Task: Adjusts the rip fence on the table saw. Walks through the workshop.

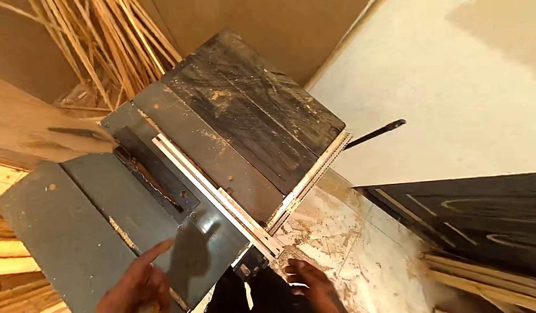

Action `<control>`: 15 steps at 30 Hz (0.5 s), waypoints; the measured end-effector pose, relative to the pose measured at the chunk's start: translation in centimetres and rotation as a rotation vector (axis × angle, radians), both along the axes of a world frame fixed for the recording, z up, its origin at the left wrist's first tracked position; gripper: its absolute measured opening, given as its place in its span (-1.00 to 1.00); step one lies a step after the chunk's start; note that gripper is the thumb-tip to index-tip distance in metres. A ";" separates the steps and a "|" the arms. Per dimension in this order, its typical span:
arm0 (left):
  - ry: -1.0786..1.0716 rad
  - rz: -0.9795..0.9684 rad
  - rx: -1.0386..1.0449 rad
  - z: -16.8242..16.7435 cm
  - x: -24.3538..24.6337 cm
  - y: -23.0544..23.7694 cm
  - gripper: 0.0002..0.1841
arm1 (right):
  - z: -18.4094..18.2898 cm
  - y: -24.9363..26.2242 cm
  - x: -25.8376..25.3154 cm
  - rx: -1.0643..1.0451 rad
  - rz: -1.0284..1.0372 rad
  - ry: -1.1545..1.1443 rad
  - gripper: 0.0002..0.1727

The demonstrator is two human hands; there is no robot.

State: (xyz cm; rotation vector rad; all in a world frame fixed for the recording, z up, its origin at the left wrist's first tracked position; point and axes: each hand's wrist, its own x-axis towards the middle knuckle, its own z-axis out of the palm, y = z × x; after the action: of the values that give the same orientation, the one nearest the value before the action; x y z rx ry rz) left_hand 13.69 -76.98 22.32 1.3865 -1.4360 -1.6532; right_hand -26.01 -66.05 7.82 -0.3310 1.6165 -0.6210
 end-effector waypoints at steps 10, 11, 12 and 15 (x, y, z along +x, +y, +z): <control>-1.362 -0.772 -0.128 -5.2 -15.7 -12.4 0.20 | -11.2 -6.1 8.5 -0.021 -0.706 -0.517 -0.05; -1.371 -0.788 -0.184 -5.6 -15.5 -12.4 0.20 | -11.4 -6.7 8.7 -0.010 -0.732 -0.581 -0.03; -1.370 -0.795 -0.237 -6.1 -15.2 -12.2 0.19 | -11.7 -6.8 8.8 -0.007 -0.750 -0.651 0.00; -1.373 -0.768 -0.334 -6.7 -13.8 -11.9 0.18 | -13.3 -7.0 10.2 -0.104 -0.798 -0.793 0.01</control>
State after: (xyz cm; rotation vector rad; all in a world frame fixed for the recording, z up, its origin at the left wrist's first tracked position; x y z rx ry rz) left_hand -0.07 -88.92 15.59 1.9621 -3.0967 -0.4725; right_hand -15.83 -73.08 -5.50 0.4821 0.8937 -1.2496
